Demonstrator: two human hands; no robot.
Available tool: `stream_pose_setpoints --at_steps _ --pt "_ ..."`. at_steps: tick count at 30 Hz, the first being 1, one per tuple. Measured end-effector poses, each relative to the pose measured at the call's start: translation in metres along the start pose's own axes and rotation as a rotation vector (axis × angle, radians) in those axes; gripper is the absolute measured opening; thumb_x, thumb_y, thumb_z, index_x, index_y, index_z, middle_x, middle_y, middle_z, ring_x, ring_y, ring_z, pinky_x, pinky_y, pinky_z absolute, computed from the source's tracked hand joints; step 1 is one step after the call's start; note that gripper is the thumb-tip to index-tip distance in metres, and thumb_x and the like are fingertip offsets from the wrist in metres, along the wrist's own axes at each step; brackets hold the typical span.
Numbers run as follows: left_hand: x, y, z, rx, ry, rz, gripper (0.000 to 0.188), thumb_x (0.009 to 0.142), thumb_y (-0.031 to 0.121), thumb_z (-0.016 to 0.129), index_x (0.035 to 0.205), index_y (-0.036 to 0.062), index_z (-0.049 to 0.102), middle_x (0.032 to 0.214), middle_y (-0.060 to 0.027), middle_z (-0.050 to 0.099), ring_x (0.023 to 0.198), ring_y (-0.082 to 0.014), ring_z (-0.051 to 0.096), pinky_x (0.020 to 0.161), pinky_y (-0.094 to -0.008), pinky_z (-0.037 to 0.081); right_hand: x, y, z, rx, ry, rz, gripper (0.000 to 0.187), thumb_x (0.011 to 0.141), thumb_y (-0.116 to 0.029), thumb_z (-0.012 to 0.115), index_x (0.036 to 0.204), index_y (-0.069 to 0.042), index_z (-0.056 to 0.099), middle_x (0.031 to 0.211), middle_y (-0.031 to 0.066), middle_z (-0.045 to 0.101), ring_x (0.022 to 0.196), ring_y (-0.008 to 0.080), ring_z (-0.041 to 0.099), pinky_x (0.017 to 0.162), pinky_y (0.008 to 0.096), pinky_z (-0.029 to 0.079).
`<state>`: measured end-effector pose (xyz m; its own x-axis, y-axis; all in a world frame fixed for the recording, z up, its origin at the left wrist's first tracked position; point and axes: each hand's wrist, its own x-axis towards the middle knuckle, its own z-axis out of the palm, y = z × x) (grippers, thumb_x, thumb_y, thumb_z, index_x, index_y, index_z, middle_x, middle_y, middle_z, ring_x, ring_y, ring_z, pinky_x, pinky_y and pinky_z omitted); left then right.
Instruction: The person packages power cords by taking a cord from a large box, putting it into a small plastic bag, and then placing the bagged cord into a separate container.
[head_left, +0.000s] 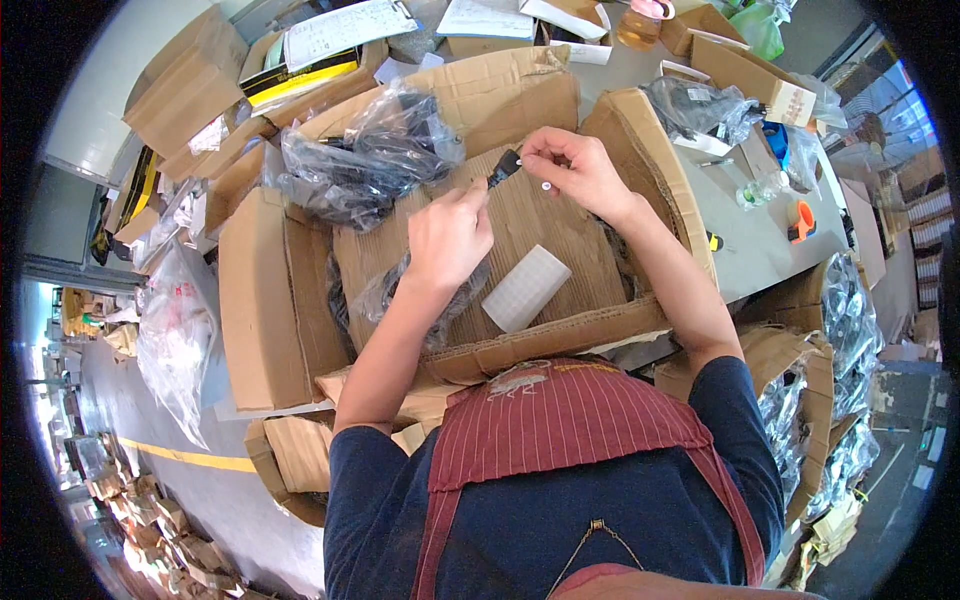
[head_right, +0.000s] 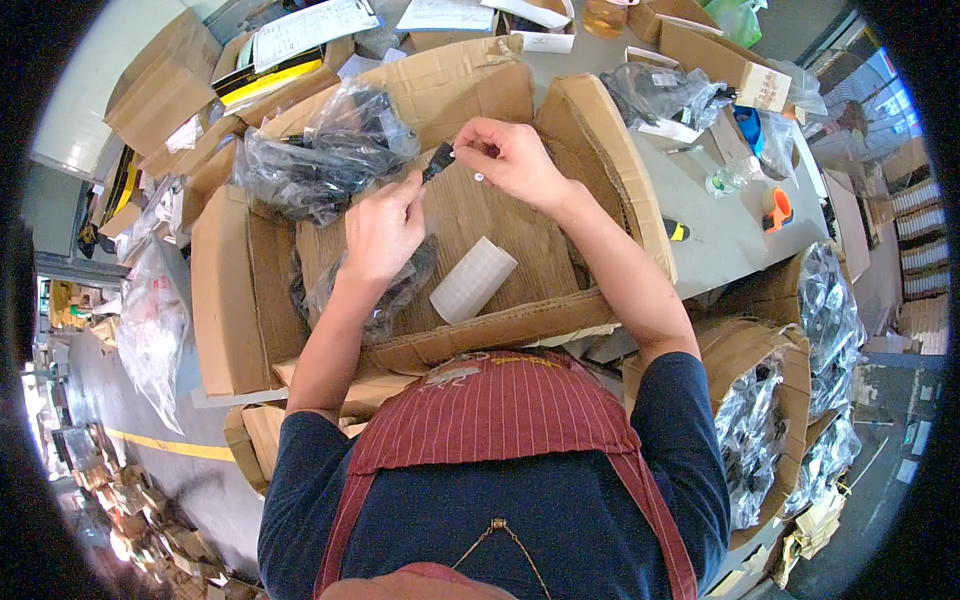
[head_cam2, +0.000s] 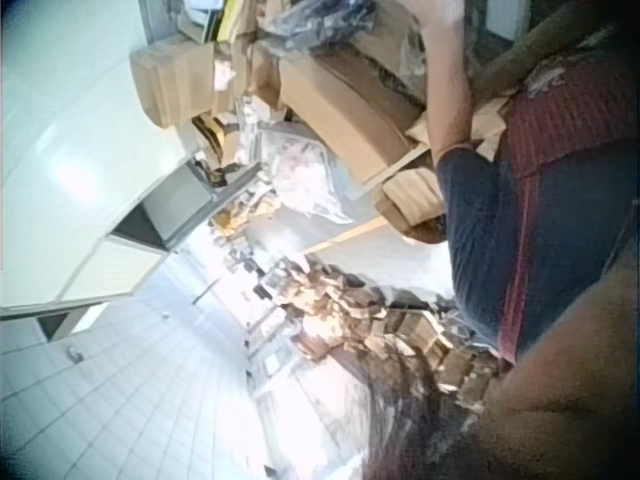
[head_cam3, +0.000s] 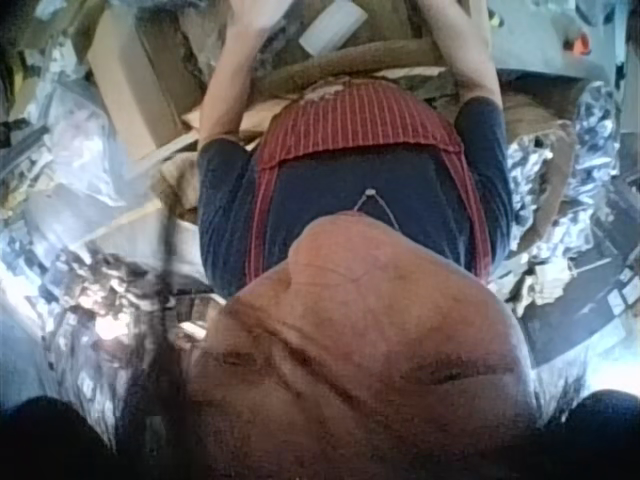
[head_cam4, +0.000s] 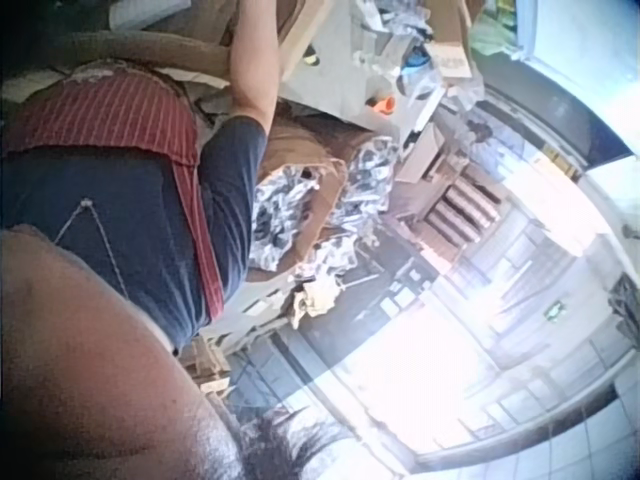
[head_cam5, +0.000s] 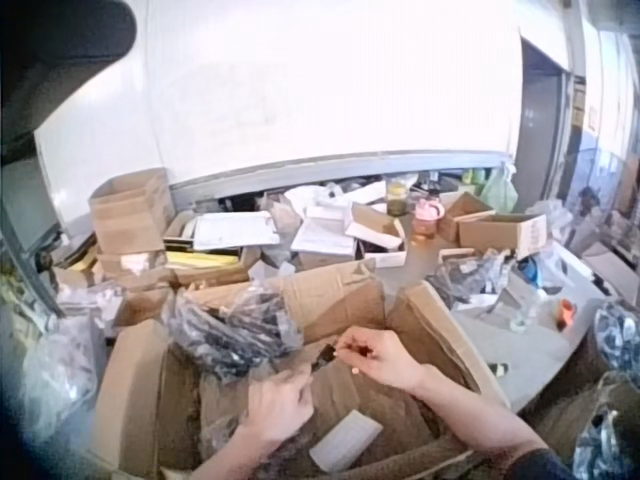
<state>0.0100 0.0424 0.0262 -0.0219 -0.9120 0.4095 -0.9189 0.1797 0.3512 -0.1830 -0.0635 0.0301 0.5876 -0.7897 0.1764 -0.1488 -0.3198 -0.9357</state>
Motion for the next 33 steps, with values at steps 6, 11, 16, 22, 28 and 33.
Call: stream_pose_setpoints --at_steps 6,11,16,22,28,33 --pt "0.0 -0.001 0.001 -0.001 0.007 0.014 0.024 0.084 0.011 0.06 0.107 0.0089 0.068 0.079 -0.012 0.067 0.069 -0.0329 0.067 0.058 -0.0447 0.052 0.001 0.004 0.004 -0.038 0.031 -0.023 0.01 0.093 -0.012 0.064 0.097 -0.003 0.065 0.076 -0.0039 0.061 0.063 0.0017 0.053 0.054 0.0195 0.045" --pt "0.0 0.0 0.003 0.0 -0.009 0.004 0.023 0.086 0.013 0.061 0.107 0.0103 0.069 0.077 -0.0116 0.066 0.067 -0.0328 0.066 0.057 -0.0436 0.051 0.001 0.006 0.009 -0.364 0.157 -0.205 0.011 0.088 -0.009 0.067 0.097 -0.004 0.065 0.069 0.0018 0.06 0.06 0.0064 0.054 0.055 0.0245 0.046" --pt "0.001 0.0 0.003 -0.008 -0.006 0.001 0.024 0.087 0.015 0.061 0.109 0.0121 0.07 0.075 -0.0113 0.065 0.066 -0.0328 0.065 0.057 -0.043 0.05 0.002 0.01 0.012 -0.399 0.21 -0.243 0.012 0.084 -0.015 0.067 0.091 -0.006 0.062 0.07 0.011 0.064 0.061 0.0274 0.063 0.057 0.0374 0.049" --pt "0.0 0.0 0.004 -0.009 0.006 0.016 0.024 0.087 0.014 0.061 0.109 0.0118 0.069 0.074 -0.0117 0.065 0.065 -0.0333 0.064 0.057 -0.0435 0.05 0.001 0.012 0.011 -0.393 0.197 -0.223 0.011 0.085 -0.011 0.067 0.092 -0.005 0.063 0.069 0.0073 0.062 0.06 0.018 0.06 0.057 0.0318 0.049" --pt "-0.001 0.001 0.001 -0.022 -0.009 -0.001 0.023 0.087 0.014 0.061 0.108 0.0106 0.069 0.075 -0.0124 0.065 0.065 -0.0341 0.064 0.058 -0.0438 0.05 0.0 0.009 0.014 -0.429 0.199 -0.231 0.01 0.085 -0.008 0.066 0.093 -0.004 0.063 0.068 0.0044 0.06 0.058 0.0107 0.057 0.057 0.027 0.048" --pt "-0.002 -0.003 0.005 -0.027 -0.005 0.037 0.02 0.087 0.014 0.061 0.104 0.0107 0.07 0.075 -0.0116 0.065 0.065 -0.034 0.064 0.058 -0.0439 0.05 0.001 0.007 0.019 -0.591 0.226 -0.268 0.012 0.084 -0.013 0.069 0.089 -0.005 0.061 0.071 0.0071 0.063 0.06 0.0205 0.063 0.057 0.0329 0.05"
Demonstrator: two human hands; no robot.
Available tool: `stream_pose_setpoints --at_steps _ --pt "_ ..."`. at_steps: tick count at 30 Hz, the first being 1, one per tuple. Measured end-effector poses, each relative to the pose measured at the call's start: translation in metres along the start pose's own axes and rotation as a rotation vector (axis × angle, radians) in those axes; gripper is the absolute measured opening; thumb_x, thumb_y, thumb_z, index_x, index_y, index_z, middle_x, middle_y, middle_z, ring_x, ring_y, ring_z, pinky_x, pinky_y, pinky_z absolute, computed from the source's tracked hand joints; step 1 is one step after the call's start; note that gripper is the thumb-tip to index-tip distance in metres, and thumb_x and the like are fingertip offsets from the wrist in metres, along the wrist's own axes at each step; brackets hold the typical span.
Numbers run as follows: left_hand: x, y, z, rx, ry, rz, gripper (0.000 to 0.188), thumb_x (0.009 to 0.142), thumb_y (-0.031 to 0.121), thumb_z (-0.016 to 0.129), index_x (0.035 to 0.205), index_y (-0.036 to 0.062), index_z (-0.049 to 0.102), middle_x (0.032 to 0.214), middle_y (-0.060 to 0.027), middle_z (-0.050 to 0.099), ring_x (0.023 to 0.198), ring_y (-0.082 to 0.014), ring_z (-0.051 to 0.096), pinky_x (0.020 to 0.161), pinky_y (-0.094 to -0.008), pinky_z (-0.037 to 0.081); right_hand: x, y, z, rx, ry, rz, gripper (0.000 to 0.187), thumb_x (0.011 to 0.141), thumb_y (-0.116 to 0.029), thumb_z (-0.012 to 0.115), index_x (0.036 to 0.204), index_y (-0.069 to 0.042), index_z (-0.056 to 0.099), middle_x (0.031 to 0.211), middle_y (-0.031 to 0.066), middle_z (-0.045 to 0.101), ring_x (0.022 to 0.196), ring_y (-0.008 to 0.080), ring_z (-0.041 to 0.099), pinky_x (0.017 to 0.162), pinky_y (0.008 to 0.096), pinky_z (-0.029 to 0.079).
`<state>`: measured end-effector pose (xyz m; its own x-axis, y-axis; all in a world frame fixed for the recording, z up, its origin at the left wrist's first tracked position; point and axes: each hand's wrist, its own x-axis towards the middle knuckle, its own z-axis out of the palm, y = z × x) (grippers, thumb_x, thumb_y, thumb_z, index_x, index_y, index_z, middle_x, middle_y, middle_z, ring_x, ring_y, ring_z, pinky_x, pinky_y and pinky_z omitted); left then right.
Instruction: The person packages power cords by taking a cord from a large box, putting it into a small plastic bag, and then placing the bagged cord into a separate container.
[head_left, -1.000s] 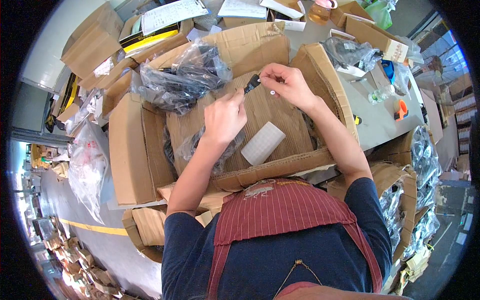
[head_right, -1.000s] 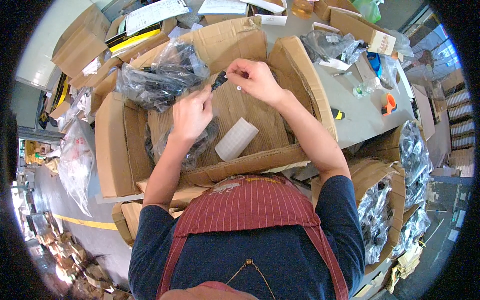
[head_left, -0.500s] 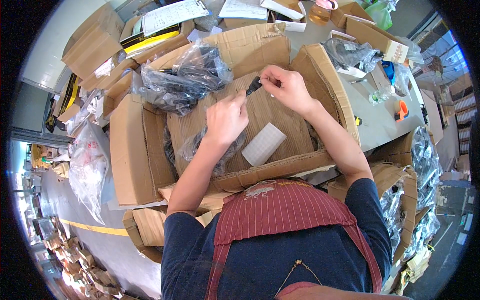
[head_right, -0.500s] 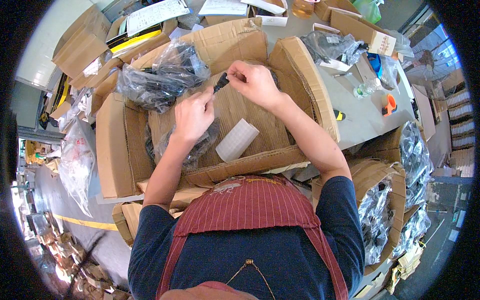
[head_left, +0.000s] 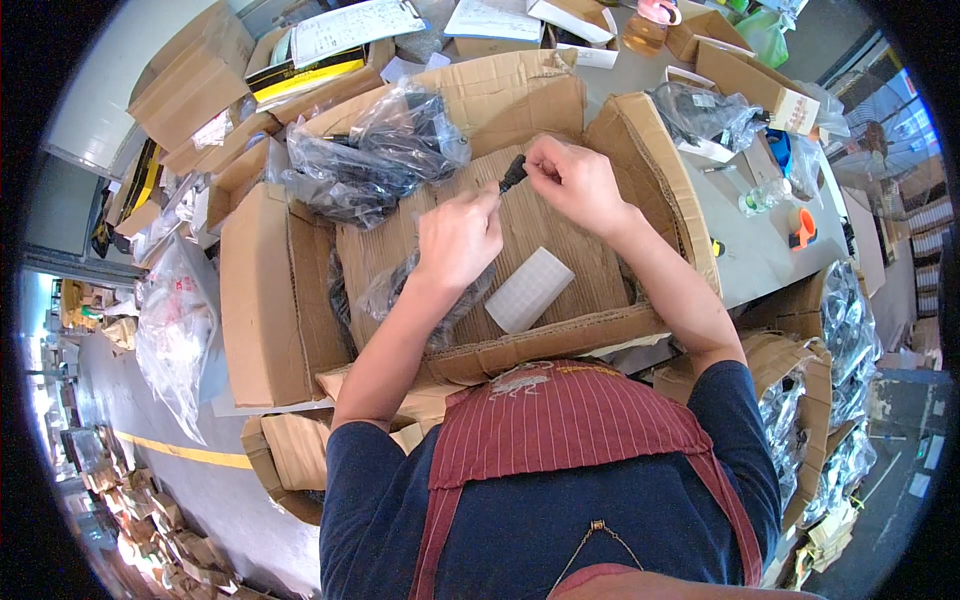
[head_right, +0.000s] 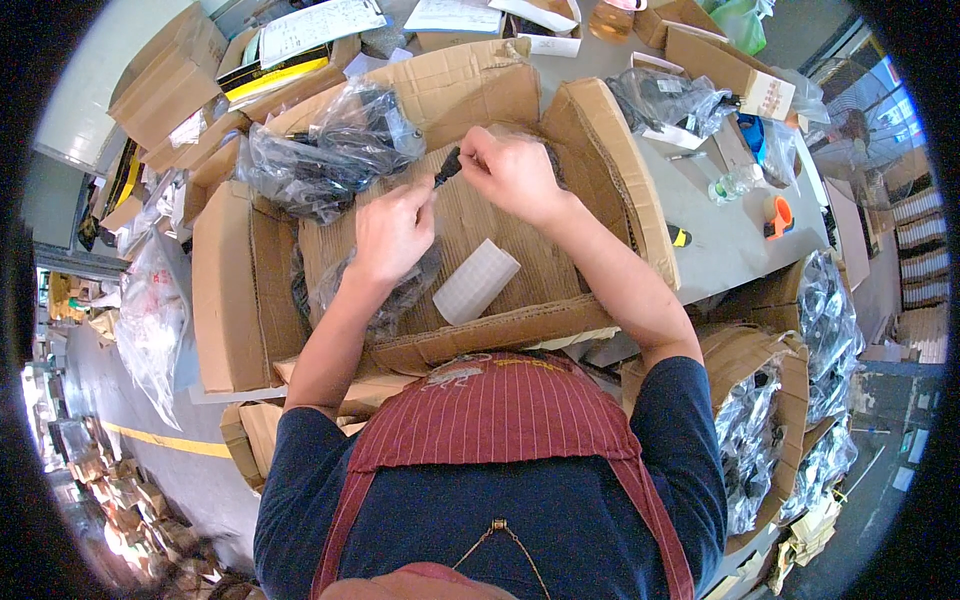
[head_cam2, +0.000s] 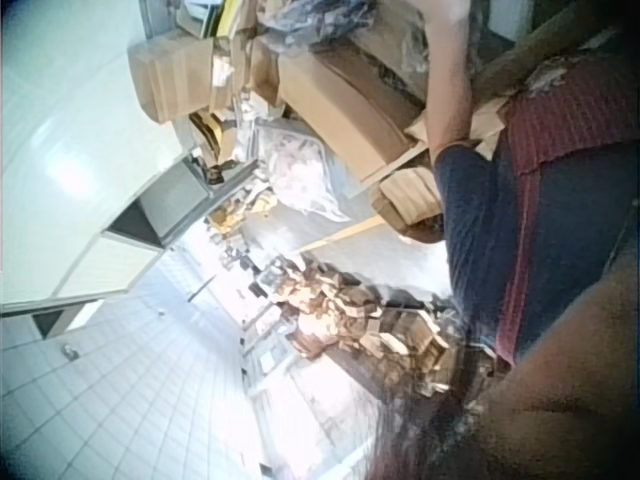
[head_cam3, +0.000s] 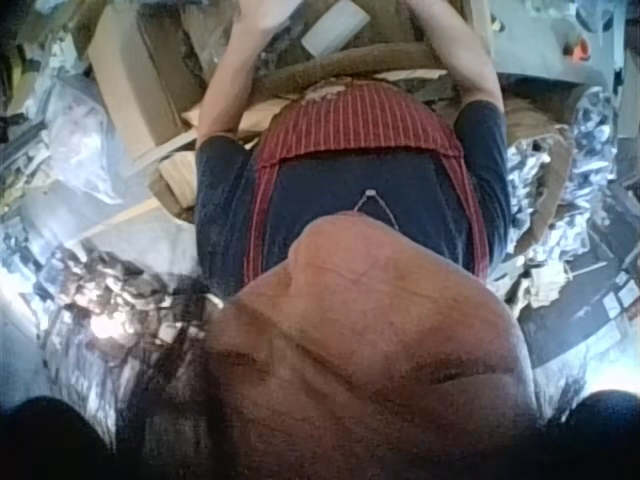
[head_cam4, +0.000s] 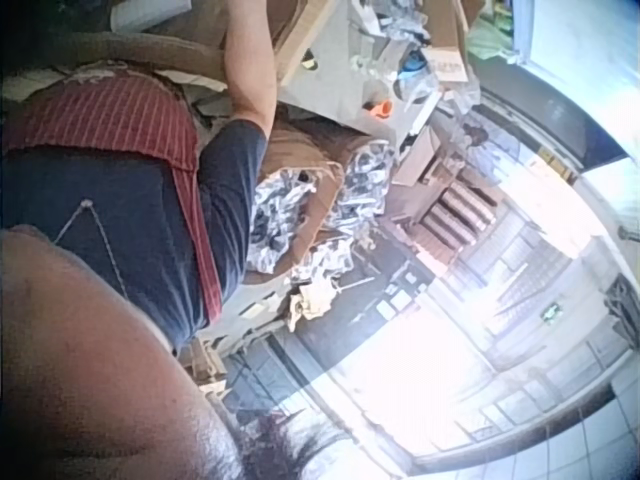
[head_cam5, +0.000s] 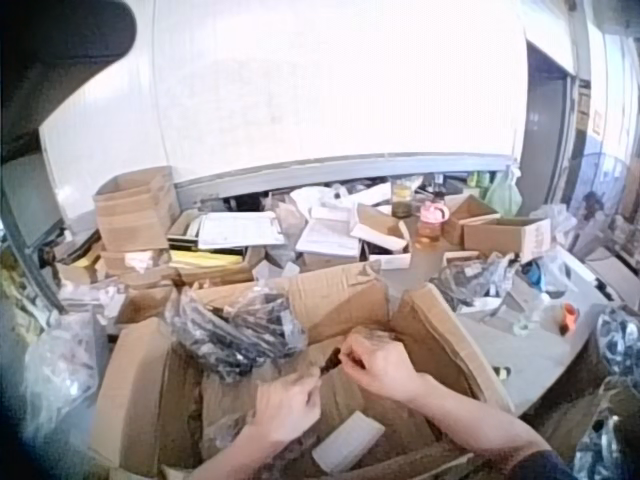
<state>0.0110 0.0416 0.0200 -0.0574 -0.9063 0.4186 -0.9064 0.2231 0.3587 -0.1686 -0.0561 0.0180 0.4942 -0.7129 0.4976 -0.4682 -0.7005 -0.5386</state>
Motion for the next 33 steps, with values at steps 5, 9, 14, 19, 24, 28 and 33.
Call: stream_pose_setpoints --at_steps 5,9,14,19,24,28,33 --pt "0.0 -0.003 0.001 0.011 0.04 0.066 0.022 0.083 0.012 0.062 0.103 0.0092 0.071 0.073 -0.0098 0.064 0.065 -0.0308 0.064 0.057 -0.0421 0.051 0.007 0.005 -0.005 -0.174 -0.035 0.151 0.018 0.083 -0.025 0.069 0.078 -0.009 0.062 0.068 0.0129 0.065 0.063 0.034 0.065 0.057 0.0456 0.051" --pt "0.007 0.002 -0.007 -0.001 0.192 0.156 0.027 0.079 0.007 0.065 0.105 0.0084 0.071 0.07 -0.0064 0.061 0.061 -0.0249 0.063 0.055 -0.0368 0.05 0.013 0.035 -0.022 -0.284 0.031 0.24 0.019 0.082 -0.027 0.071 0.083 -0.008 0.067 0.071 0.0114 0.067 0.061 0.0287 0.065 0.055 0.041 0.052" --pt "0.017 0.017 -0.029 0.095 0.262 0.213 0.037 0.077 0.001 0.066 0.114 0.0075 0.069 0.068 -0.0041 0.059 0.057 -0.0202 0.059 0.053 -0.0316 0.049 0.01 0.004 -0.047 0.958 -0.436 0.364 0.033 0.085 -0.02 0.072 0.113 -0.007 0.063 0.083 0.0017 0.066 0.06 0.0069 0.055 0.05 0.0219 0.043" --pt "0.015 0.044 -0.053 0.159 0.261 0.443 0.048 0.077 0.0 0.066 0.124 0.0055 0.064 0.076 -0.005 0.061 0.063 -0.0191 0.061 0.059 -0.031 0.051 -0.001 -0.028 -0.044 1.499 -0.386 0.319 0.038 0.084 -0.012 0.071 0.119 0.001 0.063 0.068 -0.0012 0.059 0.047 0.0045 0.04 0.051 0.0228 0.038" --pt "0.02 0.063 -0.087 0.324 0.181 0.673 0.053 0.074 0.001 0.067 0.126 0.006 0.064 0.084 -0.0035 0.063 0.068 -0.0168 0.06 0.062 -0.0292 0.05 -0.007 -0.026 -0.057 1.579 -0.391 0.214 0.049 0.076 -0.008 0.075 0.122 0.004 0.063 0.067 0.0027 0.059 0.046 0.0053 0.041 0.05 0.023 0.035" --pt "0.018 0.073 -0.104 0.432 0.186 0.832 0.056 0.073 0.009 0.061 0.129 0.0035 0.062 0.082 -0.0045 0.055 0.069 -0.0159 0.055 0.064 -0.0275 0.048 -0.01 -0.021 -0.058 1.704 -0.535 0.175 0.052 0.069 -0.006 0.077 0.118 0.006 0.064 0.07 0.0059 0.063 0.046 0.0055 0.044 0.045 0.021 0.033" --pt "0.016 0.088 -0.116 0.49 0.184 0.916 0.052 0.075 0.012 0.061 0.126 0.0026 0.064 0.083 -0.0057 0.056 0.067 -0.0149 0.052 0.061 -0.0257 0.045 -0.013 -0.025 -0.063 1.715 -0.562 0.119 0.052 0.06 -0.01 0.09 0.105 0.005 0.07 0.074 0.0099 0.068 0.047 0.0091 0.049 0.04 0.0221 0.033"
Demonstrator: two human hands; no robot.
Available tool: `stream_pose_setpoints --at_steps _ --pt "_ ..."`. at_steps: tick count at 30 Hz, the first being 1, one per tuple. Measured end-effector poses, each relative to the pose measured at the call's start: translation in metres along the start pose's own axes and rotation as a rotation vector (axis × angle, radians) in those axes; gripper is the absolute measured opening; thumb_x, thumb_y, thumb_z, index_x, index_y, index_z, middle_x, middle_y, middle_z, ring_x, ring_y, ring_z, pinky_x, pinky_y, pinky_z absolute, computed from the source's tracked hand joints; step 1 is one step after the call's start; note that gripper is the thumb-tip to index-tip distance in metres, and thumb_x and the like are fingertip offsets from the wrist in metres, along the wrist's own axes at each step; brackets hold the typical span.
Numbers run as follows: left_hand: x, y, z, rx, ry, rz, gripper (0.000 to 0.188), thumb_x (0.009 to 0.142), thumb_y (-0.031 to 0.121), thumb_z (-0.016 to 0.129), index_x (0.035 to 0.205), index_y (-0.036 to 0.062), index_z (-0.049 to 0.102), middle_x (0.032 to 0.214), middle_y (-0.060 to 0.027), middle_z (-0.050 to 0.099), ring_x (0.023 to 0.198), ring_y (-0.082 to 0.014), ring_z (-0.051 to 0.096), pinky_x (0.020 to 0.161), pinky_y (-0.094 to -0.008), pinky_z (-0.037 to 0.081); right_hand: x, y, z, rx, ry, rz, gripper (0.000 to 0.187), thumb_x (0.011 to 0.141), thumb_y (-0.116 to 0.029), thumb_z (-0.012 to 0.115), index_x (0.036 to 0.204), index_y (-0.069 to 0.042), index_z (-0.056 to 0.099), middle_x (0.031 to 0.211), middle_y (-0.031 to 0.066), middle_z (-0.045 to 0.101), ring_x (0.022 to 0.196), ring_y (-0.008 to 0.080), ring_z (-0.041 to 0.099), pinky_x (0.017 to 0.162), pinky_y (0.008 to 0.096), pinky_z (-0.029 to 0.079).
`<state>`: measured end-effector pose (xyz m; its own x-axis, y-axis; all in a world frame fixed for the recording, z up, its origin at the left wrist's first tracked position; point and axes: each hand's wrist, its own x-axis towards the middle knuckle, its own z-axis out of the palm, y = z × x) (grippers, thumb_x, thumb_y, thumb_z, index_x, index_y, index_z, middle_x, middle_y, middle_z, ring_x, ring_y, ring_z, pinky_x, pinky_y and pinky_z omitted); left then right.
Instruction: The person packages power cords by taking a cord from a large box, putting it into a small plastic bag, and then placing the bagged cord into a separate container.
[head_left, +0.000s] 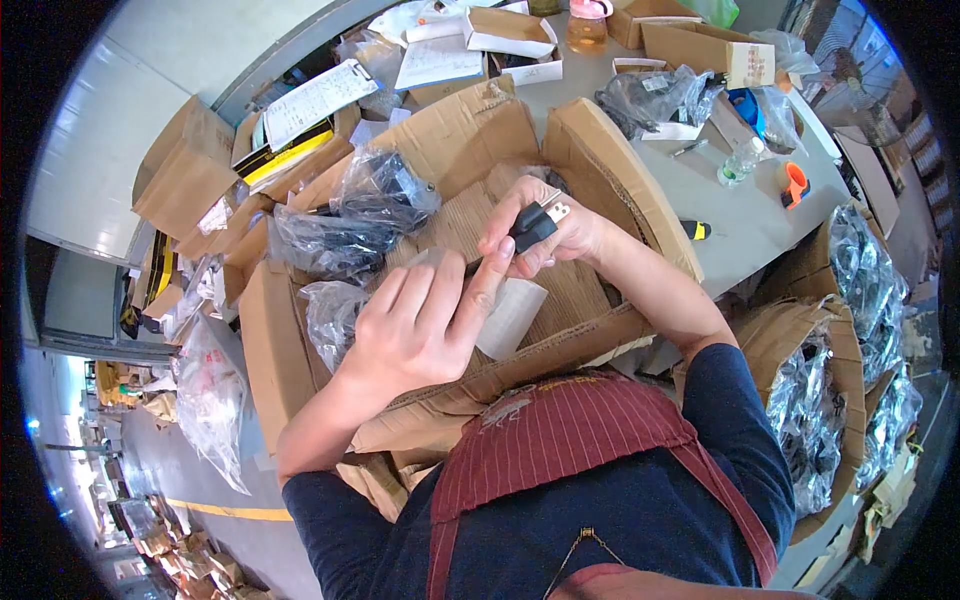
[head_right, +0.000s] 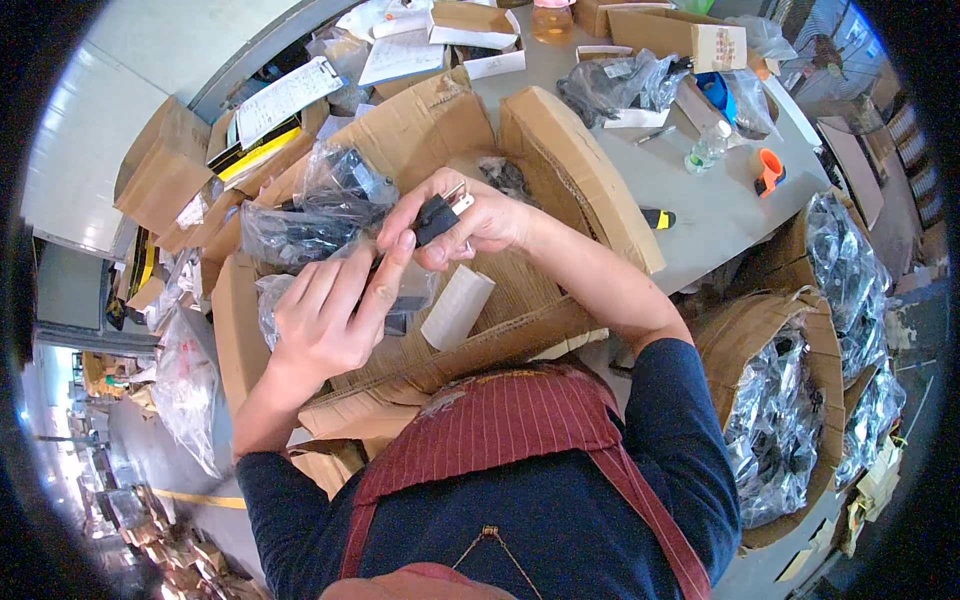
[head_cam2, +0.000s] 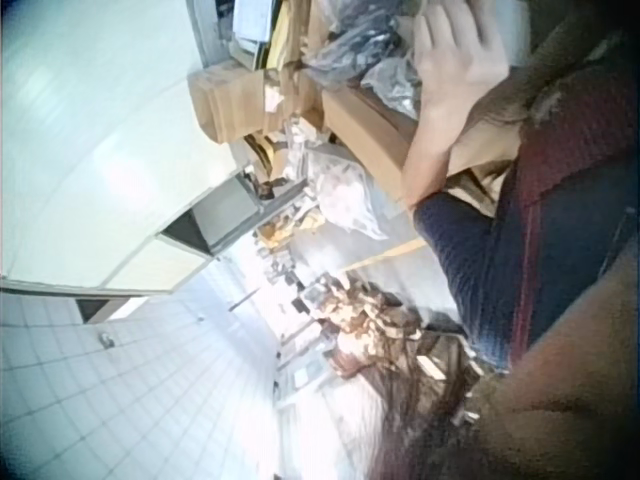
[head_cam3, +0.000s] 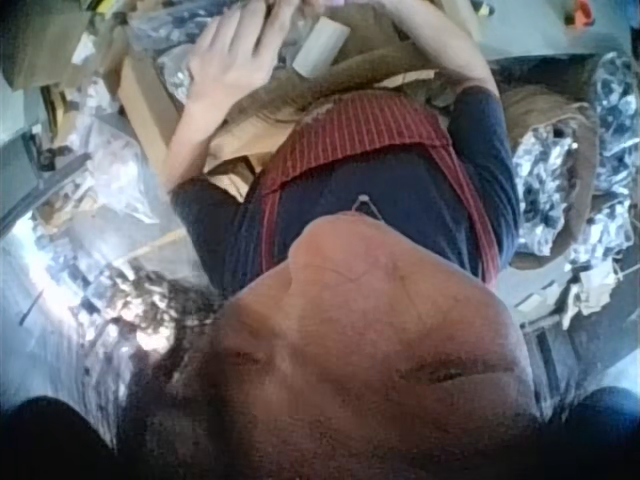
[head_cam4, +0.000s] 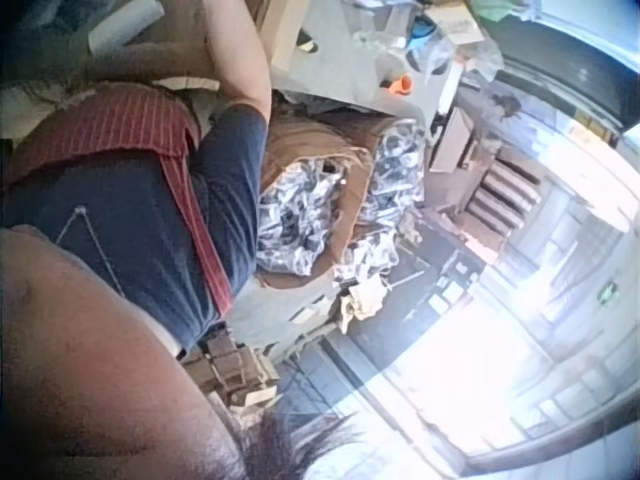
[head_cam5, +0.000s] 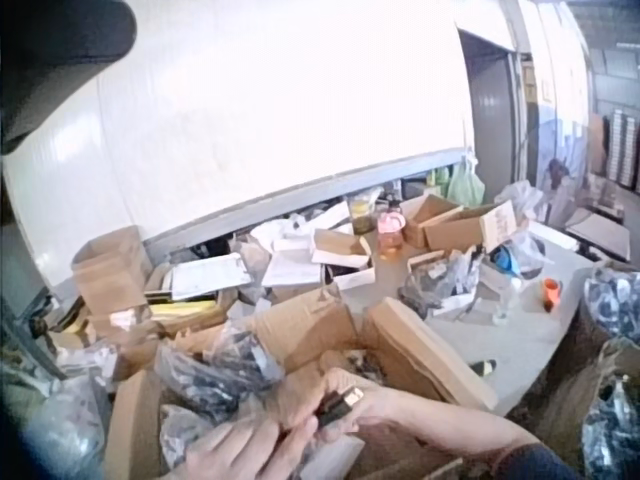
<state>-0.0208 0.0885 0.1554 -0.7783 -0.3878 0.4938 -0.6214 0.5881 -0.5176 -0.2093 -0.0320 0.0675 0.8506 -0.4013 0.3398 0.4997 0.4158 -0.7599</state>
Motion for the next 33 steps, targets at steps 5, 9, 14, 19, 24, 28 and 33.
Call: stream_pose_setpoints --at_steps 5,9,14,19,24,28,33 --pt "0.004 0.004 -0.007 -0.006 -0.053 0.002 0.044 0.077 0.007 0.058 0.12 0.0054 0.068 0.092 -0.0099 0.064 0.067 -0.0162 0.058 0.06 -0.027 0.048 -0.004 -0.004 0.001 -0.083 -0.051 -0.001 0.048 0.063 -0.009 0.086 0.107 0.005 0.07 0.092 0.0084 0.07 0.053 0.0043 0.05 0.043 0.0188 0.035" --pt "0.007 0.005 -0.007 -0.01 -0.052 0.033 0.043 0.077 0.008 0.058 0.119 0.0052 0.069 0.091 -0.01 0.064 0.067 -0.0163 0.058 0.059 -0.027 0.048 -0.006 -0.007 0.003 -0.092 -0.065 -0.005 0.048 0.062 -0.009 0.087 0.105 0.005 0.071 0.091 0.0084 0.07 0.052 0.0045 0.049 0.042 0.0188 0.035" --pt "0.007 0.001 0.0 -0.05 0.032 0.035 0.051 0.074 0.007 0.06 0.124 0.0036 0.066 0.084 -0.0057 0.059 0.065 -0.0145 0.055 0.057 -0.0256 0.045 -0.006 -0.01 0.002 -0.108 -0.057 0.0 0.045 0.066 -0.008 0.085 0.107 0.005 0.07 0.085 0.0067 0.069 0.05 0.0042 0.048 0.043 0.0197 0.036" --pt "0.006 -0.008 0.019 -0.51 0.067 -0.287 0.05 0.076 -0.004 0.065 0.125 0.004 0.066 0.077 -0.0034 0.065 0.058 -0.0127 0.057 0.054 -0.0261 0.047 0.001 -0.017 0.014 -0.102 0.054 -0.062 0.043 0.076 -0.013 0.08 0.112 0.008 0.065 0.06 0.0032 0.059 0.044 0.0046 0.043 0.044 0.022 0.038" --pt "-0.003 -0.013 0.037 -1.431 -0.041 -0.979 0.032 0.092 0.0 0.062 0.124 -0.0016 0.064 0.077 -0.0106 0.069 0.061 -0.0124 0.061 0.054 -0.024 0.048 0.005 -0.013 0.009 -0.177 0.207 -0.069 0.038 0.084 -0.013 0.074 0.115 0.006 0.063 0.057 -0.0023 0.052 0.041 0.0023 0.035 0.046 0.023 0.041" --pt "-0.003 -0.014 0.042 -1.598 0.013 -1.042 0.031 0.092 0.004 0.062 0.122 -0.0031 0.064 0.076 -0.0138 0.068 0.057 -0.0134 0.058 0.053 -0.0244 0.046 0.003 -0.011 0.004 -0.147 0.214 -0.037 0.034 0.084 -0.007 0.072 0.115 0.005 0.064 0.061 -0.0011 0.055 0.04 0.0025 0.034 0.047 0.0236 0.042" --pt "-0.007 -0.022 0.045 -1.724 0.026 -1.11 0.032 0.093 0.009 0.062 0.121 -0.0046 0.064 0.075 -0.0119 0.067 0.057 -0.013 0.058 0.052 -0.0232 0.045 0.002 -0.013 0.0 -0.082 0.217 -0.022 0.027 0.085 -0.005 0.068 0.111 0.0 0.068 0.058 -0.003 0.052 0.039 0.0027 0.033 0.048 0.0234 0.039"
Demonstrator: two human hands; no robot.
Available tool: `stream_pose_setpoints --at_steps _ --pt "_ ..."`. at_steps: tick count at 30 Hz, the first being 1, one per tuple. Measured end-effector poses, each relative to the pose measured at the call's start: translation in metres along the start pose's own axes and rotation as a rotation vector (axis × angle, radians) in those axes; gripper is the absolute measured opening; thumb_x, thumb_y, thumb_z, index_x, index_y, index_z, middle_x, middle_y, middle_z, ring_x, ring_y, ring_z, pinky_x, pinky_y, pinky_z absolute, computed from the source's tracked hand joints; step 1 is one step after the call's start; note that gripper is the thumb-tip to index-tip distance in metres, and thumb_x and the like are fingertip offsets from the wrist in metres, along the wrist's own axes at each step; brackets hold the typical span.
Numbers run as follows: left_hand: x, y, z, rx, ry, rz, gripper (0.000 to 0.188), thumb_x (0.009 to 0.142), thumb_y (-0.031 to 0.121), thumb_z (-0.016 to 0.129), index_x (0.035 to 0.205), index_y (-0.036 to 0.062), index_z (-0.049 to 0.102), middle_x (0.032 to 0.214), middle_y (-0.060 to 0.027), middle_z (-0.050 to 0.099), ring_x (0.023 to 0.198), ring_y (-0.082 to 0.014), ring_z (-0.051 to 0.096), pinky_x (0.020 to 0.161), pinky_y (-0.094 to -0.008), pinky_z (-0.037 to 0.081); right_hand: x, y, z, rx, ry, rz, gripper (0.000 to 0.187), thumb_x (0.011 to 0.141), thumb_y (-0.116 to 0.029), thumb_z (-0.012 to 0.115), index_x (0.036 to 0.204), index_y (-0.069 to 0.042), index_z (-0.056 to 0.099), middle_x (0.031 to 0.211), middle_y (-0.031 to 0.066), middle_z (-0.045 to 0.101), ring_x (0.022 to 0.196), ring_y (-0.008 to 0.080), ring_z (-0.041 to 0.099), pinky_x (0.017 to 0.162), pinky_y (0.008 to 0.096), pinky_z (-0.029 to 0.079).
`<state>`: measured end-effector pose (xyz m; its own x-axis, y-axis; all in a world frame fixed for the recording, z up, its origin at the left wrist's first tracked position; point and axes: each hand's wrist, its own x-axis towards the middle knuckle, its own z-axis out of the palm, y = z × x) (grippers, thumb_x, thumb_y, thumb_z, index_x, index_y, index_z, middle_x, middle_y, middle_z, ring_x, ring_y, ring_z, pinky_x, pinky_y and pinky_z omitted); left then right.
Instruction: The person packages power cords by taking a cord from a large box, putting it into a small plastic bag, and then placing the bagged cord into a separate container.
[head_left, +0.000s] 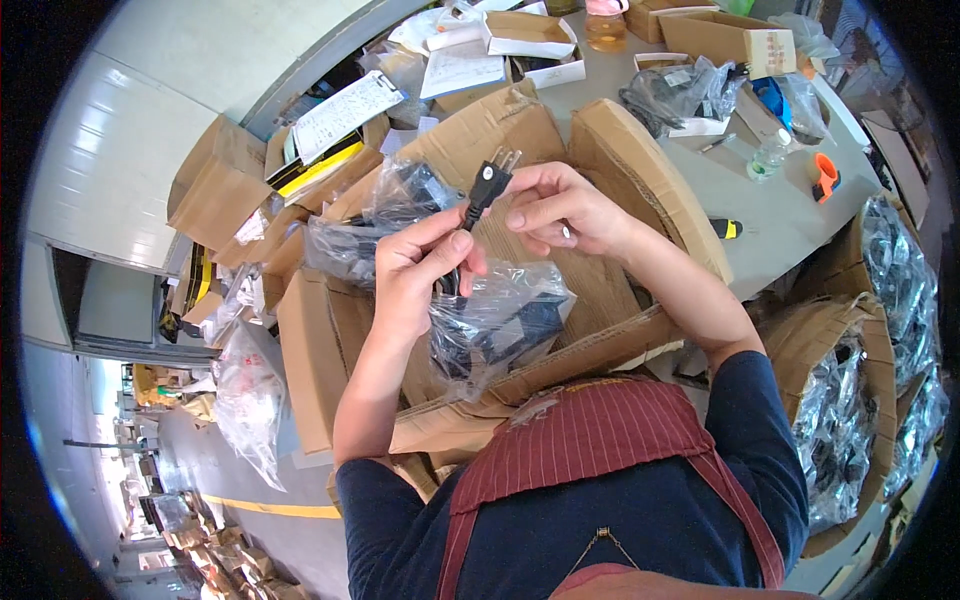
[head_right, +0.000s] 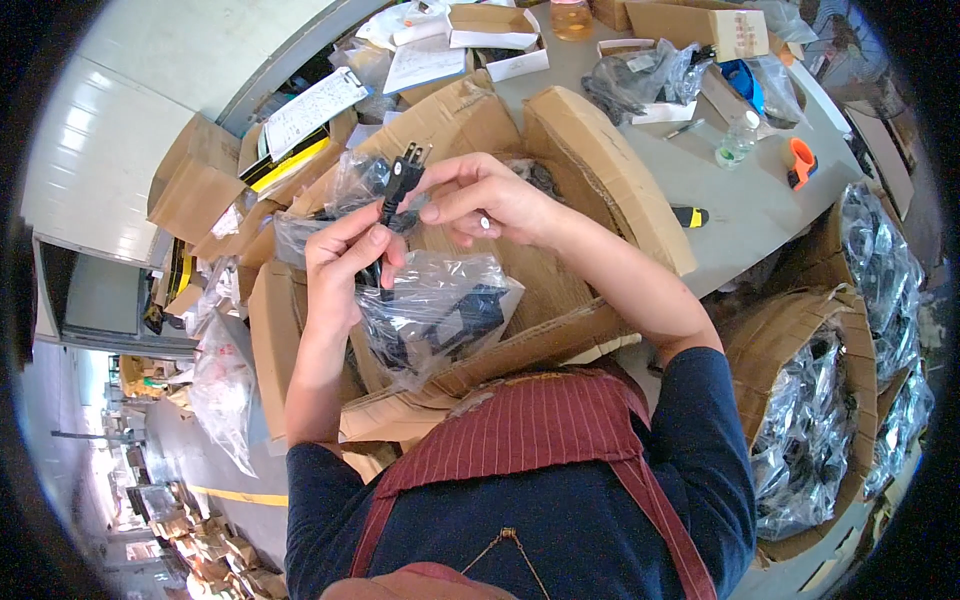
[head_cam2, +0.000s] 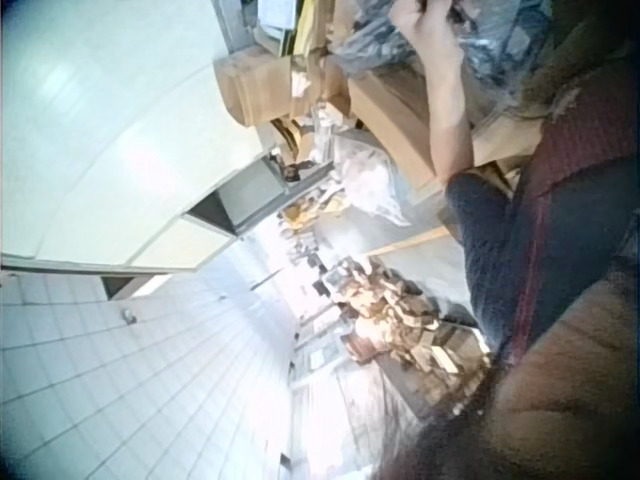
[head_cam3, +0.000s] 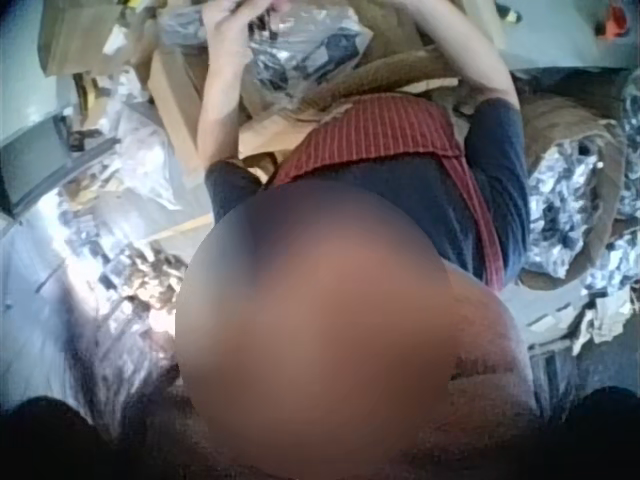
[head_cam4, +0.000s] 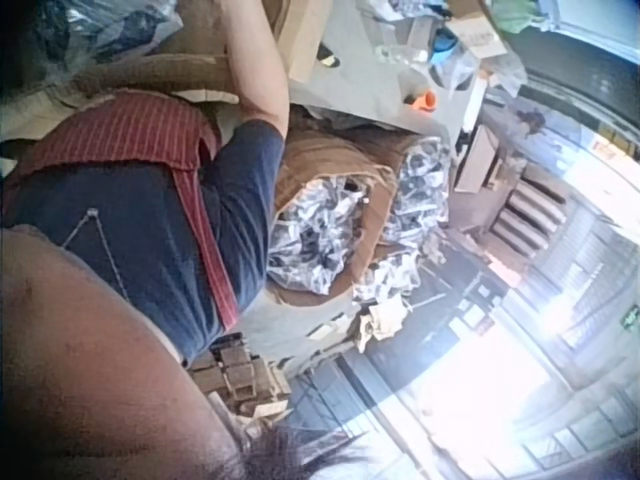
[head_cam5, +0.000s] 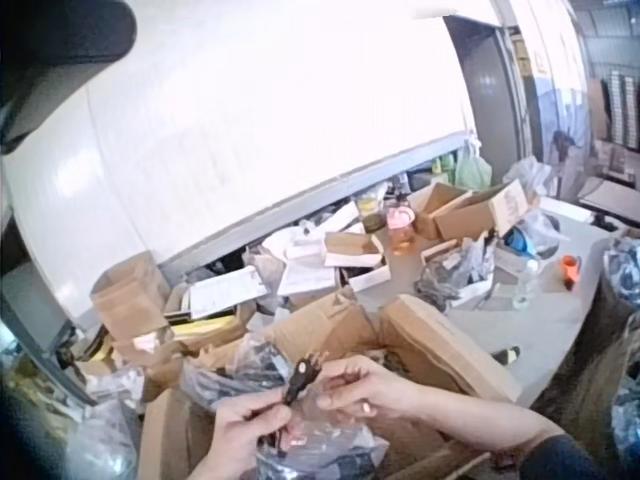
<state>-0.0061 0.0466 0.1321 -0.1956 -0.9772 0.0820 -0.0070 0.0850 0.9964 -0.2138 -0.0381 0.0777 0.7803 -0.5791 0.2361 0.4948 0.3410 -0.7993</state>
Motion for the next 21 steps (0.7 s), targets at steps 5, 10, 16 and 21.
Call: stream_pose_setpoints --at_steps 5,10,16,21 --pt "0.002 0.001 -0.006 -0.138 0.013 -0.063 0.035 0.095 0.015 0.061 0.123 -0.0051 0.061 0.071 -0.0103 0.063 0.053 -0.0126 0.053 0.05 -0.0226 0.041 0.001 -0.006 0.003 -0.02 -0.008 0.013 0.027 0.086 -0.007 0.064 0.111 -0.001 0.068 0.056 -0.0037 0.048 0.039 0.0028 0.032 0.048 0.0235 0.038" --pt "0.001 -0.005 -0.014 -0.37 -0.077 -0.105 0.036 0.096 0.015 0.058 0.126 -0.0053 0.058 0.069 -0.0098 0.059 0.051 -0.013 0.051 0.049 -0.0239 0.04 0.002 -0.003 0.0 -0.036 0.031 0.058 0.026 0.085 -0.008 0.065 0.11 0.0 0.068 0.055 -0.0028 0.049 0.038 0.0028 0.033 0.048 0.0234 0.04" --pt "-0.002 -0.014 -0.02 -0.544 -0.221 -0.049 0.036 0.098 0.02 0.054 0.127 -0.0019 0.056 0.063 -0.002 0.05 0.043 -0.0105 0.044 0.048 -0.0276 0.029 0.002 -0.002 0.002 -0.059 0.042 0.108 0.024 0.085 -0.009 0.066 0.107 0.0 0.068 0.054 -0.0025 0.049 0.037 0.0031 0.033 0.047 0.0234 0.04" --pt "-0.005 -0.021 -0.024 -0.721 -0.245 -0.013 0.037 0.097 0.019 0.055 0.128 -0.0017 0.055 0.063 -0.0008 0.05 0.045 -0.0101 0.045 0.049 -0.028 0.031 0.003 0.0 0.002 -0.099 0.002 0.155 0.025 0.085 -0.012 0.067 0.107 0.0 0.068 0.055 -0.0027 0.05 0.038 0.003 0.034 0.046 0.0227 0.039"
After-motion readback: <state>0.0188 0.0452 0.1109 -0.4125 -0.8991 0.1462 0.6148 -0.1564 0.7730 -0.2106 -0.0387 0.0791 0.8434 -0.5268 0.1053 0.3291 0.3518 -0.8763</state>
